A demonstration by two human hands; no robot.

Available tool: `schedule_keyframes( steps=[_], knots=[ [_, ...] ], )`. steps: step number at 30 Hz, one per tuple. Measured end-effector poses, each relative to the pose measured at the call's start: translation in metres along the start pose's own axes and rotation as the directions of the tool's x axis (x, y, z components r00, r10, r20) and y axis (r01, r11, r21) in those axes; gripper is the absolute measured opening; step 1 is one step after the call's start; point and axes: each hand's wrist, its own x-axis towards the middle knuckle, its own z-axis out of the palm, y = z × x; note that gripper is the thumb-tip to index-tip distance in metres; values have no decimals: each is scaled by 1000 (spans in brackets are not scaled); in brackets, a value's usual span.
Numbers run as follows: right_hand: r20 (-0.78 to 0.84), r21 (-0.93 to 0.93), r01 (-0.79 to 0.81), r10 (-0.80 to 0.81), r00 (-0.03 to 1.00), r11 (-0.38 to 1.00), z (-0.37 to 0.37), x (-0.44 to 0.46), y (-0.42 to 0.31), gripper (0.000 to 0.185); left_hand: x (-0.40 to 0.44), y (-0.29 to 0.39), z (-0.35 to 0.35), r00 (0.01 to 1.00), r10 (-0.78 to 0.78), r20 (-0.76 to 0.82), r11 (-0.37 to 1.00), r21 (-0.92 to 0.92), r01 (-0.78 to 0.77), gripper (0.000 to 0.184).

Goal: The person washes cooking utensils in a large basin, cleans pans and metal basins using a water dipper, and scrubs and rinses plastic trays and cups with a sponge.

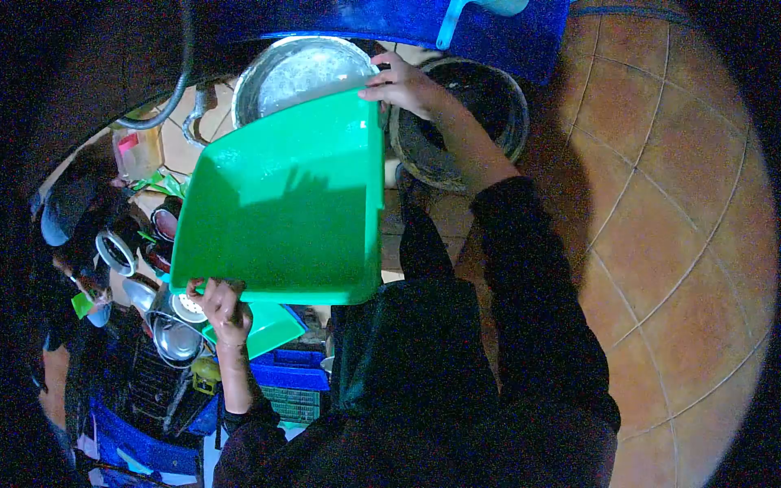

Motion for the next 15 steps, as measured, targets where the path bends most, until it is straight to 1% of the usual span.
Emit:
schedule_keyframes(
  steps=[1, 2, 3, 4, 5, 6, 8, 9, 11, 12, 14, 15],
  knots=[
    [35, 48, 41, -43, 998, 998, 3, 3, 5, 69, -1, 1, 0, 1000, 23, -8, 999, 25, -22, 26],
    [13, 140, -11, 9, 1000, 990, 5, 7, 9, 66, -2, 2, -1, 1000, 22, -7, 999, 27, -21, 26],
    [15, 143, -13, 11, 1000, 990, 8, 9, 13, 66, -3, 3, -4, 999, 6, 40, 998, 67, -9, 26],
    [1, 211, -54, 55, 998, 976, 11, 10, 14, 60, -3, 4, -5, 996, -12, 86, 994, 107, 2, 25],
    [-10, 275, -93, 99, 995, 957, 12, 11, 15, 53, -2, 5, -6, 996, -13, 88, 994, 107, 4, 25],
    [-9, 276, -96, 102, 995, 956, 13, 12, 17, 53, -2, 6, -6, 997, 3, 83, 992, 122, -13, 24],
    [-39, 213, -144, 156, 987, 966, 12, 16, 23, 43, -1, 6, -8, 997, 18, 79, 990, 137, -29, 23],
    [-37, 215, -146, 158, 987, 966, 12, 17, 26, 43, -2, 5, -10, 995, 30, 94, 989, 139, -43, 23],
    [-75, 254, -61, 82, 994, 965, 14, 17, 29, 37, -1, 5, -14, 993, 37, 114, 988, 145, -53, 24],
    [-70, 257, -66, 87, 994, 964, 15, 16, 30, 37, 3, 5, -15, 989, 62, 136, 988, 133, -81, 23],
    [-23, 43, -87, 88, 996, 995, 18, 9, 15, 57, 15, 9, -21, 984, 89, 158, 987, 118, -108, 23],
    [2, -64, -91, 91, 996, 994, 20, 7, 12, 67, 24, 12, -26, 970, 128, 205, 981, 118, -154, 22]
  ],
)
